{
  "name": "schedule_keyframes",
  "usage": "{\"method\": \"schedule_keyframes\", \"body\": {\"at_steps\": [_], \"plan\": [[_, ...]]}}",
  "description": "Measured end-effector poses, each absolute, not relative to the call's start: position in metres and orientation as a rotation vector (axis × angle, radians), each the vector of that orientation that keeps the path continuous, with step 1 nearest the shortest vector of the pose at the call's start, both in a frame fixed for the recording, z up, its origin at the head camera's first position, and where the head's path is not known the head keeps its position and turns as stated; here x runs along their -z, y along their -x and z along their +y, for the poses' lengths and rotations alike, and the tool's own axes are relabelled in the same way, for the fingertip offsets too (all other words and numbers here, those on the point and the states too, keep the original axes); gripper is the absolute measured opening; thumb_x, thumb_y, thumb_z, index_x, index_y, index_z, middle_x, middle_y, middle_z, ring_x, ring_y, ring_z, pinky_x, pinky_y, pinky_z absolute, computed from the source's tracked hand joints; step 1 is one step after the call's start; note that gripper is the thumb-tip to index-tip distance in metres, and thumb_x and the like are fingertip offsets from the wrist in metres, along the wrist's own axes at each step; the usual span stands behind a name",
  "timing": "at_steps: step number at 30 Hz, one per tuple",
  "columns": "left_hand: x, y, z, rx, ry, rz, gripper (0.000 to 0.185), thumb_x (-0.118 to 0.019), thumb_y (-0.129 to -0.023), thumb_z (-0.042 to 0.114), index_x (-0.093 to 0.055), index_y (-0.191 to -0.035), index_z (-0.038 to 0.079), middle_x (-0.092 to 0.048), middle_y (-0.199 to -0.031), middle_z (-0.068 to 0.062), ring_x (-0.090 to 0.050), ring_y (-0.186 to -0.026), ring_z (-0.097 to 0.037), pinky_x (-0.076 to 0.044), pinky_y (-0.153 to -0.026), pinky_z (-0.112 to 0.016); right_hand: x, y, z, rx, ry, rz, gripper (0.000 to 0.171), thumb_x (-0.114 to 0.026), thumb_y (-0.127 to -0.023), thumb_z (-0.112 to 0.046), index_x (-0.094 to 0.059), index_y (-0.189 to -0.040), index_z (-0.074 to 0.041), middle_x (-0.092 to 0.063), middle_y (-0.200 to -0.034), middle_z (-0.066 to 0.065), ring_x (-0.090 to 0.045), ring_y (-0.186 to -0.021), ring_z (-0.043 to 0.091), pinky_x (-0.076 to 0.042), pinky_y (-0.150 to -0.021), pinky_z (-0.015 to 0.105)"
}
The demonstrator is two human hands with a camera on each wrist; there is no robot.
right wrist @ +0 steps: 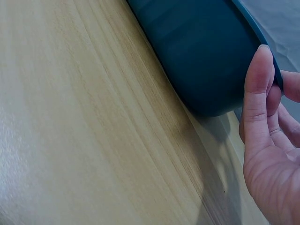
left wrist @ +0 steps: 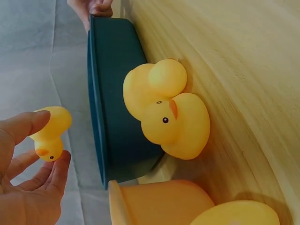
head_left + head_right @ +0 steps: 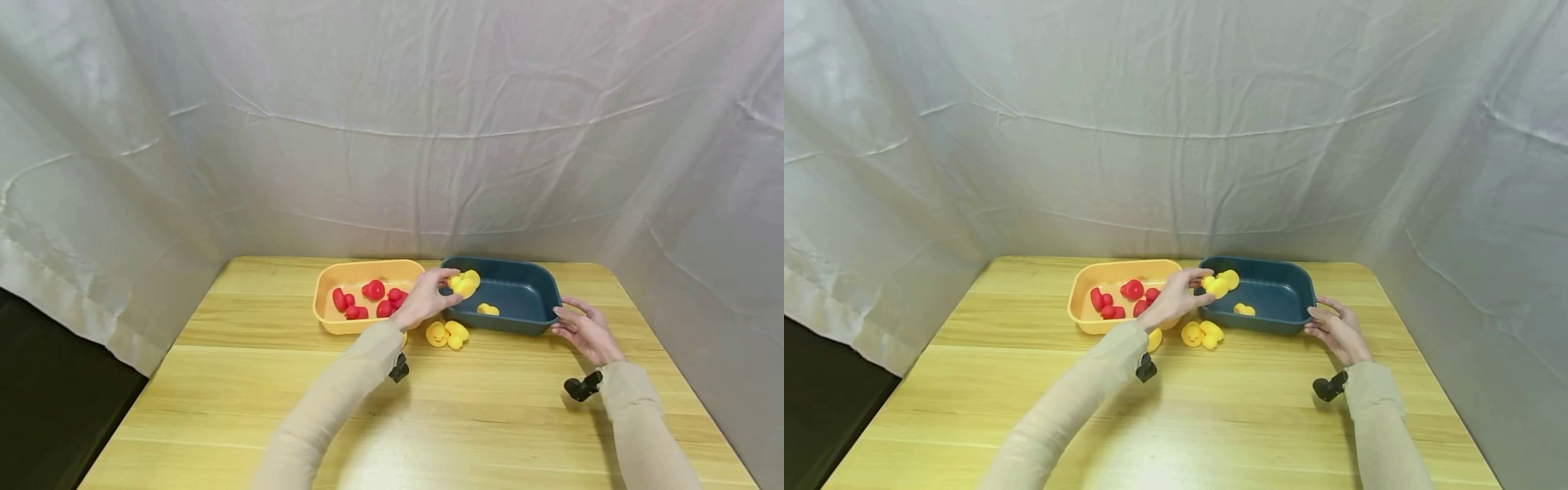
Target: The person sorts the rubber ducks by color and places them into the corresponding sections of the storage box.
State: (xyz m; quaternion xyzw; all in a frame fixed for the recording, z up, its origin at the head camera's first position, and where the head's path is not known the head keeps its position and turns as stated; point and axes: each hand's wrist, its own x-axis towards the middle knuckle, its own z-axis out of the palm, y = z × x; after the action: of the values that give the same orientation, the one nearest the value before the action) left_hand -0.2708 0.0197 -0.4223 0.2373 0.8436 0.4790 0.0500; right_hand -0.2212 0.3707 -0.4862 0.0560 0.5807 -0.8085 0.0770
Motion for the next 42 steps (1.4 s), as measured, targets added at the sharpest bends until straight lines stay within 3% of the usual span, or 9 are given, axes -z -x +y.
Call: {"method": "schedule_keyframes", "body": {"at_steps": [8,18,26,31,42], "plan": [[0.428,0.279,0.030,-1.382,-0.673,2.672,0.053,-0.075,-0.091,0.013,-0.057,-0.140,0.006,-0.061,-0.138,-0.015,-0.062,-0.122,-0.033,-0.053,-0.107,-0.036,0.487,0.222,0.371,2.417,-0.171,1.747,0.033,-0.056,-0.101,-0.005,-0.044,-0.131,-0.012,-0.065,-0.089,-0.001,-0.068,-0.071,0.012,-0.062,-0.068,0.023],[0.436,0.286,0.040,-1.367,-0.719,2.728,0.052,-0.075,-0.089,0.010,-0.059,-0.137,0.000,-0.064,-0.131,-0.019,-0.062,-0.116,-0.038,-0.055,-0.100,-0.038,0.487,0.221,0.371,2.410,-0.177,1.751,0.032,-0.055,-0.102,-0.005,-0.044,-0.131,-0.013,-0.065,-0.090,-0.001,-0.068,-0.072,0.012,-0.061,-0.068,0.023],[0.437,0.287,0.044,-1.365,-0.672,2.730,0.053,-0.076,-0.089,0.013,-0.059,-0.139,0.005,-0.064,-0.132,-0.015,-0.063,-0.116,-0.032,-0.055,-0.100,-0.031,0.486,0.221,0.371,2.416,-0.193,1.744,0.032,-0.056,-0.102,-0.005,-0.045,-0.130,-0.013,-0.065,-0.089,-0.001,-0.068,-0.072,0.012,-0.061,-0.068,0.023],[0.437,0.287,0.044,-1.429,-0.680,2.694,0.054,-0.075,-0.090,0.012,-0.057,-0.141,0.007,-0.058,-0.142,-0.014,-0.064,-0.121,-0.032,-0.056,-0.102,-0.035,0.486,0.222,0.371,2.430,-0.179,1.725,0.030,-0.055,-0.102,-0.003,-0.047,-0.129,-0.013,-0.066,-0.087,0.000,-0.068,-0.071,0.013,-0.062,-0.068,0.023],[0.437,0.283,0.040,-1.491,-0.693,2.640,0.052,-0.074,-0.091,0.011,-0.057,-0.140,0.005,-0.057,-0.141,-0.018,-0.064,-0.120,-0.034,-0.056,-0.102,-0.039,0.487,0.223,0.371,2.442,-0.155,1.700,0.029,-0.053,-0.102,-0.002,-0.047,-0.128,-0.012,-0.067,-0.085,0.000,-0.068,-0.071,0.013,-0.062,-0.067,0.024]]}}
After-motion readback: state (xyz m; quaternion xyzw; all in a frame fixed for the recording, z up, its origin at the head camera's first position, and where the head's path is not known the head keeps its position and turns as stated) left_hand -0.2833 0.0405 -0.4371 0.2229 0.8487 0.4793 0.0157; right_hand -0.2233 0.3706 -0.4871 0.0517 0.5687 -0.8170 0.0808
